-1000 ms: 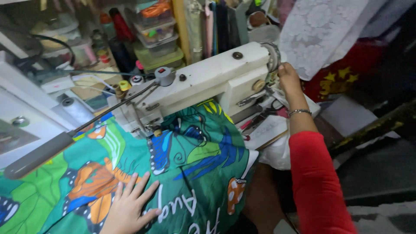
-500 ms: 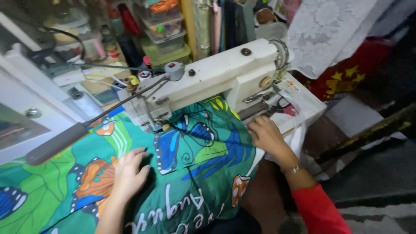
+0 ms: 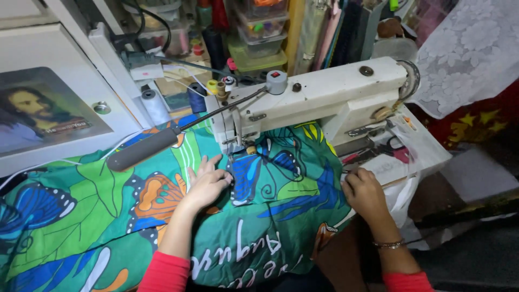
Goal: Sewing a large piece of patterned fabric using an industrial sewing machine and measuring with a tape.
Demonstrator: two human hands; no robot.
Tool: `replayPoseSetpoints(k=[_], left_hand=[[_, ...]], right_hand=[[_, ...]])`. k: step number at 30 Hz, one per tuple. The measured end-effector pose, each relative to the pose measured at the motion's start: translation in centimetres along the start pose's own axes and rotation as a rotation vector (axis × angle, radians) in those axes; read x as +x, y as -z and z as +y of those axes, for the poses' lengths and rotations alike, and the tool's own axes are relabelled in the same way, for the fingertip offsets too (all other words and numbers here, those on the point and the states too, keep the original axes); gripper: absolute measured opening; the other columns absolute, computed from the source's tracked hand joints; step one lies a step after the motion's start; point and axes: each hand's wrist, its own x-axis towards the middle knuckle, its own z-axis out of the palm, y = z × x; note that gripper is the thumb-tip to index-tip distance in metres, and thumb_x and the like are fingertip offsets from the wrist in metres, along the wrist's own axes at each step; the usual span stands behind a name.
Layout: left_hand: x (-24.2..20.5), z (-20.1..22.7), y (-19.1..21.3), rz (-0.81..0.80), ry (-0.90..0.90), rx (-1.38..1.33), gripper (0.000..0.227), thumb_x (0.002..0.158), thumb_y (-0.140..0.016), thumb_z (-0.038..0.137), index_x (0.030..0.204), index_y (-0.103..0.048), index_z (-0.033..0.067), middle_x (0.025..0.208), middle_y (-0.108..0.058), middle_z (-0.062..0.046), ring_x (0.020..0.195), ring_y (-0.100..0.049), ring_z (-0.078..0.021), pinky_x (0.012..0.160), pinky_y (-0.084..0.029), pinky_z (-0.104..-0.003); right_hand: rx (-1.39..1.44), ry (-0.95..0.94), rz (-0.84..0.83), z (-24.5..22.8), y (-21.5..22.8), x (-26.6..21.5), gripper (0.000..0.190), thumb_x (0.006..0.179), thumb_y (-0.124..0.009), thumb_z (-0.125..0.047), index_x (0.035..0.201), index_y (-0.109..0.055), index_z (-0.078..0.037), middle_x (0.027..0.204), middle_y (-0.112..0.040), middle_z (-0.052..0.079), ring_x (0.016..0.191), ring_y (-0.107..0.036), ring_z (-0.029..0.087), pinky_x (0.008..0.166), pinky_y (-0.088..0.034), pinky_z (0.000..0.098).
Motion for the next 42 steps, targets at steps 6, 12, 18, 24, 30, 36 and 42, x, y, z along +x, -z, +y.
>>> replayPoseSetpoints(k=[6,12,18,24,30,36,42], left_hand=[[-1.2,-0.2,0.2,-0.029,-0.116,-0.057,0.025,0.080,-0.078,0.039,0.102,-0.079,0.0263,0.169,-0.029,-0.004,0.159,-0.004,-0.0425,0.115,0.012,-0.079],[-1.3,-1.3,0.3,-0.037,-0.207,-0.221,0.023,0.078,-0.085,0.034,0.097,-0.082,0.0225,0.169,-0.031,-0.006,0.157,-0.002,-0.0450,0.112,0.017,-0.078],[-1.2,-1.7,0.2,-0.030,-0.292,-0.385,0.011,0.080,-0.084,0.025,0.087,-0.081,0.0160,0.167,-0.035,-0.010,0.156,-0.008,-0.0454,0.113,0.014,-0.077],[0.1,-3.8,-1.0,0.142,-0.255,-0.374,0.008,0.086,-0.075,0.021,0.089,-0.079,0.0152,0.153,-0.051,-0.012,0.147,-0.036,-0.0436,0.122,-0.016,-0.066],[-1.8,-0.1,0.1,-0.022,-0.156,-0.050,0.045,0.104,-0.046,0.049,0.119,-0.074,0.0180,0.169,-0.026,-0.009,0.157,-0.003,-0.0445,0.121,0.006,-0.071],[-2.3,1.6,1.1,-0.220,-0.173,-0.098,0.054,0.102,-0.036,0.052,0.109,-0.076,0.0162,0.173,-0.011,-0.004,0.158,0.015,-0.0405,0.118,0.021,-0.068],[-1.9,0.5,1.3,-0.360,-0.193,-0.177,0.042,0.098,-0.041,0.049,0.104,-0.076,0.0282,0.176,-0.004,0.003,0.159,0.022,-0.0334,0.115,0.029,-0.063]], right_hand=[[0.126,-0.019,0.019,-0.3,0.2,0.6,0.009,0.090,-0.074,-0.016,0.096,-0.073,-0.009,0.086,-0.066,0.011,0.096,-0.070,0.034,0.089,-0.057,0.0412],[0.082,-0.042,-0.041,-1.5,0.5,1.1,0.023,0.084,-0.078,-0.019,0.105,-0.075,-0.010,0.105,-0.072,0.011,0.111,-0.068,0.035,0.089,-0.057,0.0450],[0.046,-0.158,-0.100,0.5,0.9,0.4,0.021,0.089,-0.074,-0.021,0.109,-0.076,-0.016,0.094,-0.069,0.007,0.101,-0.066,0.032,0.091,-0.052,0.0425],[0.078,-0.102,-0.156,3.8,0.3,0.0,0.020,0.091,-0.071,-0.014,0.109,-0.078,-0.012,0.106,-0.071,0.016,0.111,-0.068,0.035,0.103,-0.046,0.0434],[-0.008,-0.318,-0.380,4.2,2.3,0.0,0.032,0.085,-0.075,-0.017,0.117,-0.075,-0.017,0.104,-0.074,0.012,0.110,-0.070,0.033,0.103,-0.050,0.0406],[0.256,-0.690,-0.214,3.5,5.4,-1.0,0.026,0.094,-0.070,-0.012,0.120,-0.069,-0.013,0.112,-0.071,0.018,0.109,-0.067,0.038,0.094,-0.051,0.0477],[0.530,-0.862,0.151,-0.3,10.6,-1.7,0.055,0.103,-0.052,0.003,0.156,-0.049,-0.009,0.132,-0.058,0.019,0.119,-0.054,0.033,0.102,-0.042,0.0466]])
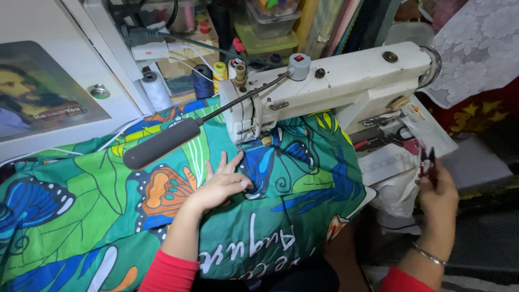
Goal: Sewing a large piece of patterned fabric using an industrial sewing machine and measuring with a tape.
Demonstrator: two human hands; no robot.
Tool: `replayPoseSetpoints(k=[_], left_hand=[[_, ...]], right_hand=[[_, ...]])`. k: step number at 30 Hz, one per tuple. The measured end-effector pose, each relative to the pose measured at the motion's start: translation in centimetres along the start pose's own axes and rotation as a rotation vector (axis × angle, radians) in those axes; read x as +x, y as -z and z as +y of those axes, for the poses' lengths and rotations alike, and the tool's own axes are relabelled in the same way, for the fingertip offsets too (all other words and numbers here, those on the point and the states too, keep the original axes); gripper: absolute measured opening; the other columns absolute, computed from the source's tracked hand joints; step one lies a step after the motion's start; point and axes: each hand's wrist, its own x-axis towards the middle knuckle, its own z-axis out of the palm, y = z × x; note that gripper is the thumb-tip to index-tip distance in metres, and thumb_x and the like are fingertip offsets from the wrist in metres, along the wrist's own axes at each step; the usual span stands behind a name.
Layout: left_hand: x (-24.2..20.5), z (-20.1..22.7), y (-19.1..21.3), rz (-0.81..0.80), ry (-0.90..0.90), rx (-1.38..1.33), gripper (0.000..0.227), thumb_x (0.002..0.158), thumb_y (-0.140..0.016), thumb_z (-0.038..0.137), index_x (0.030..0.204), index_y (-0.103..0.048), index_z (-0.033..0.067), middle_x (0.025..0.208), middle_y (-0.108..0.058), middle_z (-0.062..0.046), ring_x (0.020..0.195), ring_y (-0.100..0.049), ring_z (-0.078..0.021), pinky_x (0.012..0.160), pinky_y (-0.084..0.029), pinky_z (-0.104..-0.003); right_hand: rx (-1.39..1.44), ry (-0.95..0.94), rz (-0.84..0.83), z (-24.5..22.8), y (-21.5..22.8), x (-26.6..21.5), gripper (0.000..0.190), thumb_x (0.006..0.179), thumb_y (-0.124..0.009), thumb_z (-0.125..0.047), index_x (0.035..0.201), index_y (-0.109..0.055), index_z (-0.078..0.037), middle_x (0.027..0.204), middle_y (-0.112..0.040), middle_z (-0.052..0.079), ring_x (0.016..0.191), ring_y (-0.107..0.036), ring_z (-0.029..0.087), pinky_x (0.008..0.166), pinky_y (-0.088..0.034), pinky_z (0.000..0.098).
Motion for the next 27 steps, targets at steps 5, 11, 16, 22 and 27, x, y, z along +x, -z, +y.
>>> replayPoseSetpoints(k=[5,11,16,22,27], left_hand=[[-0.5,2.1,0.0,-0.036,0.098,0.165,0.049,0.099,-0.042,0.051,0.091,-0.073,0.0145,0.175,0.001,-0.002,0.158,0.024,-0.0356,0.118,0.026,-0.064],[-0.2,0.4,-0.2,-0.080,0.049,0.105,0.048,0.098,-0.043,0.050,0.098,-0.076,0.0149,0.175,0.002,-0.002,0.158,0.025,-0.0343,0.117,0.029,-0.063],[0.2,-1.2,-0.8,0.051,0.003,0.121,0.056,0.102,-0.043,0.060,0.114,-0.075,0.0153,0.174,-0.008,-0.008,0.157,0.013,-0.0398,0.119,0.019,-0.066],[-0.2,-1.2,-0.4,-0.059,-0.068,0.051,0.058,0.103,-0.041,0.059,0.119,-0.073,0.0144,0.175,-0.001,-0.007,0.156,0.020,-0.0389,0.109,0.031,-0.069],[-0.3,-2.1,-0.1,-0.081,-0.115,-0.138,0.059,0.103,-0.040,0.056,0.127,-0.070,0.0120,0.174,-0.009,-0.006,0.156,0.020,-0.0358,0.107,0.036,-0.066]], right_hand=[[0.698,-0.045,-0.146,-0.1,-0.9,-2.2,0.040,0.101,-0.040,0.012,0.134,-0.042,-0.011,0.134,-0.049,0.011,0.115,-0.056,0.023,0.105,-0.054,0.0405],[1.014,0.192,-0.907,-4.0,-8.8,-7.1,0.025,0.096,-0.054,0.006,0.117,-0.064,-0.002,0.109,-0.069,0.019,0.096,-0.069,0.030,0.085,-0.058,0.0431],[0.874,-0.002,-1.057,-6.5,-15.3,-10.4,0.047,0.096,-0.059,0.000,0.142,-0.057,0.006,0.116,-0.070,0.017,0.104,-0.073,0.028,0.090,-0.062,0.0444],[0.763,0.073,-1.171,-8.3,-18.2,-10.2,0.052,0.094,-0.057,-0.008,0.144,-0.056,0.008,0.108,-0.074,0.022,0.093,-0.073,0.024,0.082,-0.058,0.0315],[0.598,0.075,-1.145,-7.7,-18.2,-10.2,0.055,0.090,-0.060,-0.018,0.141,-0.063,0.002,0.107,-0.066,0.014,0.089,-0.067,0.020,0.076,-0.055,0.0285]])
